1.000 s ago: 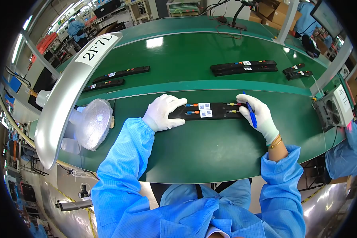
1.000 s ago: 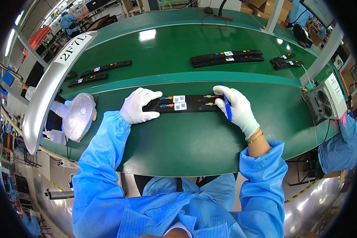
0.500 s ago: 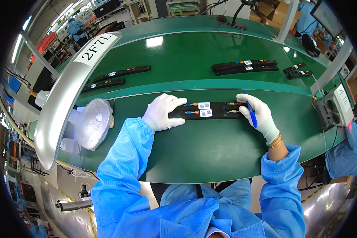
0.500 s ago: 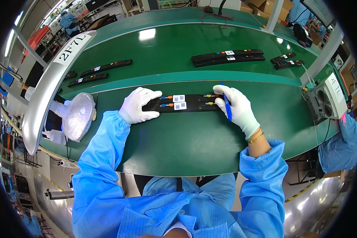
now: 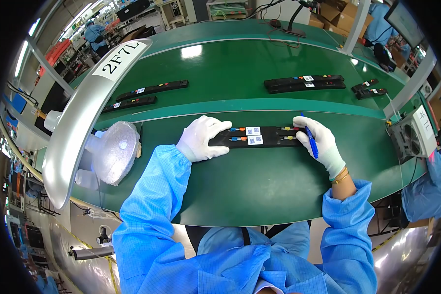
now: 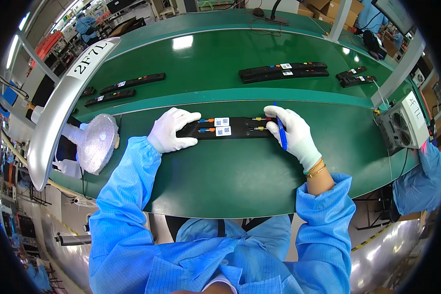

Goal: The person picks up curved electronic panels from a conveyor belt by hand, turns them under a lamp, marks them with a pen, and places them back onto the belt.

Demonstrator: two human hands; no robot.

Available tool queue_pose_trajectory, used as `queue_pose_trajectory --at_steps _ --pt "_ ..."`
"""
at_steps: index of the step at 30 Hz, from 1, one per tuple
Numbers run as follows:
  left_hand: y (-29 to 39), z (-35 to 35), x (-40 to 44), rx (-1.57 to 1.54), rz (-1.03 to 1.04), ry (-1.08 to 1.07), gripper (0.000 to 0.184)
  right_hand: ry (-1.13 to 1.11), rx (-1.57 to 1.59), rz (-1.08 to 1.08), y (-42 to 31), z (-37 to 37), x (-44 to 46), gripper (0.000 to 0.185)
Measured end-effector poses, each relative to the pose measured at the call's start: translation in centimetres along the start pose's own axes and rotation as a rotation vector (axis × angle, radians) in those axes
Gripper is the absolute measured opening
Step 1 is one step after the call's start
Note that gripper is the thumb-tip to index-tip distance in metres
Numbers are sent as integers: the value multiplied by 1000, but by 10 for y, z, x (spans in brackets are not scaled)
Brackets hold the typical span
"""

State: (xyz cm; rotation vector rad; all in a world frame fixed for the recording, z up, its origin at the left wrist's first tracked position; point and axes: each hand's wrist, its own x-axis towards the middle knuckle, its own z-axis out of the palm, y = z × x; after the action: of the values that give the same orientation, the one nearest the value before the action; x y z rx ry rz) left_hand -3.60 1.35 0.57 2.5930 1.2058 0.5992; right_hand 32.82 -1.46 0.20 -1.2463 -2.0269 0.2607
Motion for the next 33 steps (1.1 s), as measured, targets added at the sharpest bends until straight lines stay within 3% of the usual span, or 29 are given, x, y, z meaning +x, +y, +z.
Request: queue_pose_trajectory --at_steps 16,19,20,23,26,29,32,33 --pt "4 -4 0 4 -7 -15 62 -1 -8 15 1 1 0 32" --pt "-16 -5 -2 -164 42 37 59 -18 -3 41 -1 0 0 33" --pt "-18 -9 -2 -240 0 111 55 -25 -15 41 -2 -1 0 33" --pt "-48 -17 3 -54 -214 408 48 -38 -42 49 -6 -1 -1 33" --pt "-108 -18 8 203 -379 546 43 -32 -53 56 -6 -3 -1 33" --pt "-128 -51 25 654 -758 215 47 -4 -32 47 -6 -3 -2 33" --pt "-176 -68 25 832 -872 -46 38 62 -18 2 -9 -2 -2 31" --pt "-181 -73 29 765 -1004 -225 34 99 -11 -33 -8 -1 -2 31"
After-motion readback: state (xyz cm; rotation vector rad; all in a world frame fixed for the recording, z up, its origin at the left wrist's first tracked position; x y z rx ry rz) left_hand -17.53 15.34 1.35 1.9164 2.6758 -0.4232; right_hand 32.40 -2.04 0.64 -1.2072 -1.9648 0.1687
